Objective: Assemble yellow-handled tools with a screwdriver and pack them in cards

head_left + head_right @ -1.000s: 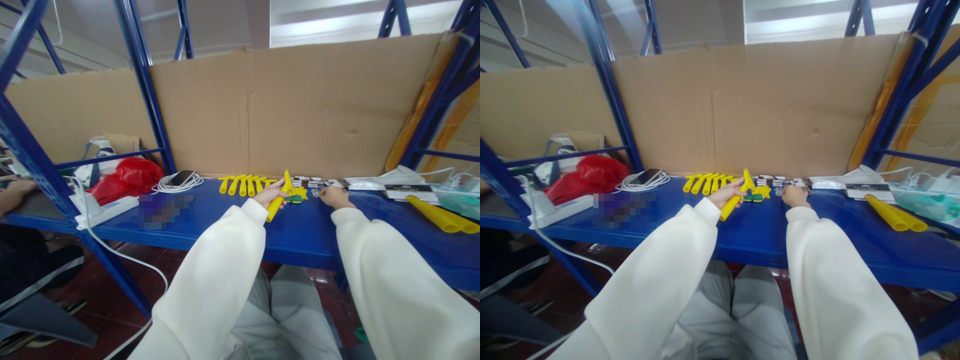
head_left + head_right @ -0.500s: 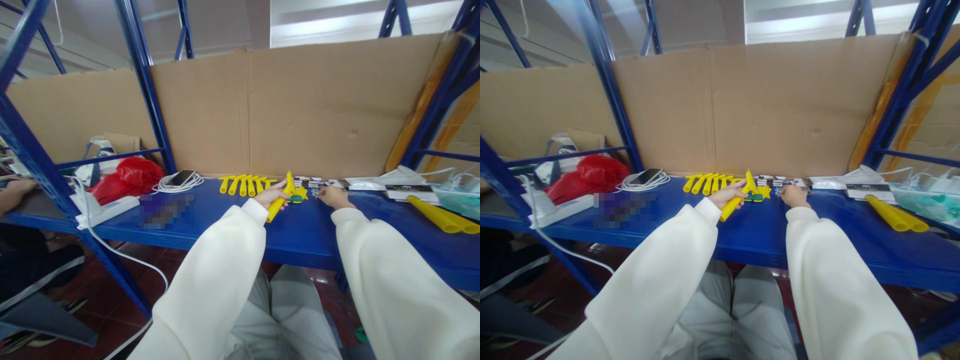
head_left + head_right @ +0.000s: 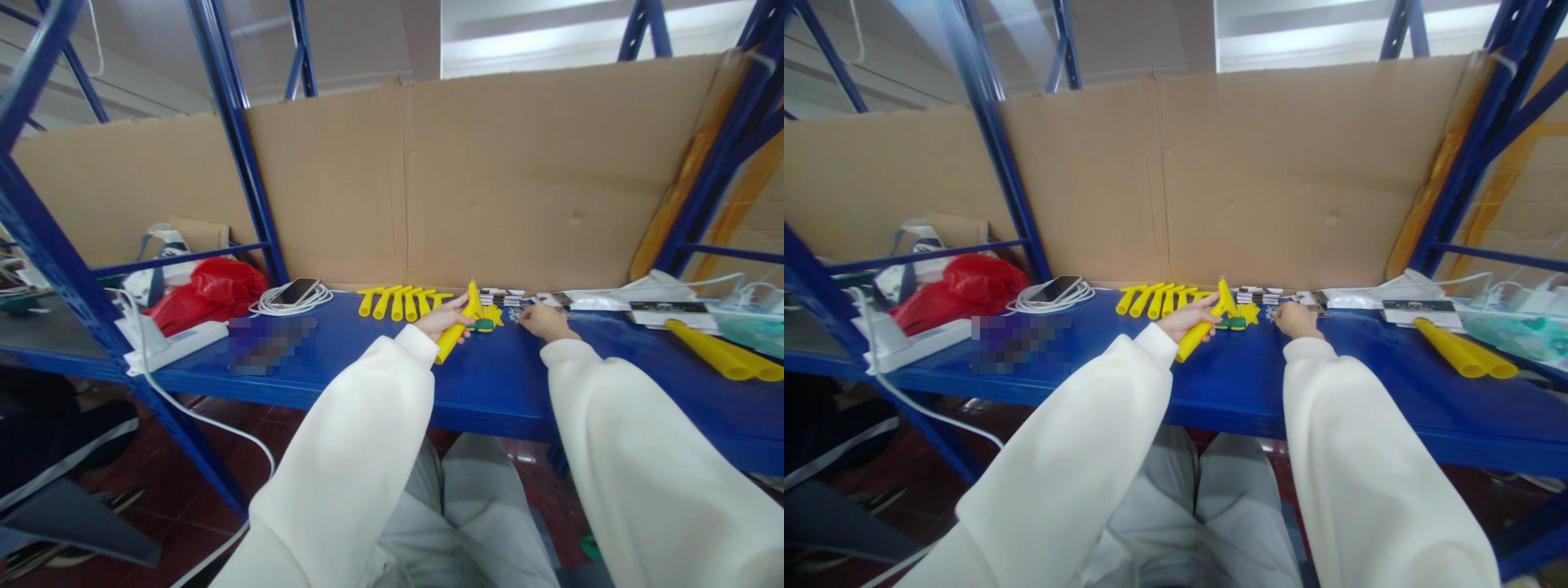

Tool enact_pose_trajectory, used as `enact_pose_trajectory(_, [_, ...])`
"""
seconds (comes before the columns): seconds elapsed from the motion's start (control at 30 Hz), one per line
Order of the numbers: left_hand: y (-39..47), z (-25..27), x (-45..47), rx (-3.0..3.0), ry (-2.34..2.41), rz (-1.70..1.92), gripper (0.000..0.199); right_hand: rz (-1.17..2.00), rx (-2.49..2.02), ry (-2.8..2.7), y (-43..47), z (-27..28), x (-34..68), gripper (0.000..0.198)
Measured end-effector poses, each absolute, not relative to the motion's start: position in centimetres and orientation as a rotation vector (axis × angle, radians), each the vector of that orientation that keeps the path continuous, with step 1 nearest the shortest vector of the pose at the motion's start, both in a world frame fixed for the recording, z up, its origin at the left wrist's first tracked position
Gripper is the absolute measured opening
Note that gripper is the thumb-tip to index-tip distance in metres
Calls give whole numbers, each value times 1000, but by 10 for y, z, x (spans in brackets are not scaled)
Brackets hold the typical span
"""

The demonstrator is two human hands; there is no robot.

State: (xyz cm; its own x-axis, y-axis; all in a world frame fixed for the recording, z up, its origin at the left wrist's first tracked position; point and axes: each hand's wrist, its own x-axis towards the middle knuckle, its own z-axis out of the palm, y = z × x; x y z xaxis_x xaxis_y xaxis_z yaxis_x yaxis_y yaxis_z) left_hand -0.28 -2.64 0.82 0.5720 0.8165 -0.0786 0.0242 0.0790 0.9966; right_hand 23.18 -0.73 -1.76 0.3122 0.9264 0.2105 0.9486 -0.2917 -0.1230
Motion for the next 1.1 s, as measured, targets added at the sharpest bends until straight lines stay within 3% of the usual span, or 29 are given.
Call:
enact_pose_trajectory(0.73, [-27, 9, -3, 1368, 787, 705, 90, -120, -2305, -1696, 9, -31, 240, 25])
enact_pose_trajectory(1.1, [-21, 5, -3, 1459, 726, 657, 92, 51, -1345, -1704, 24, -22, 209, 8])
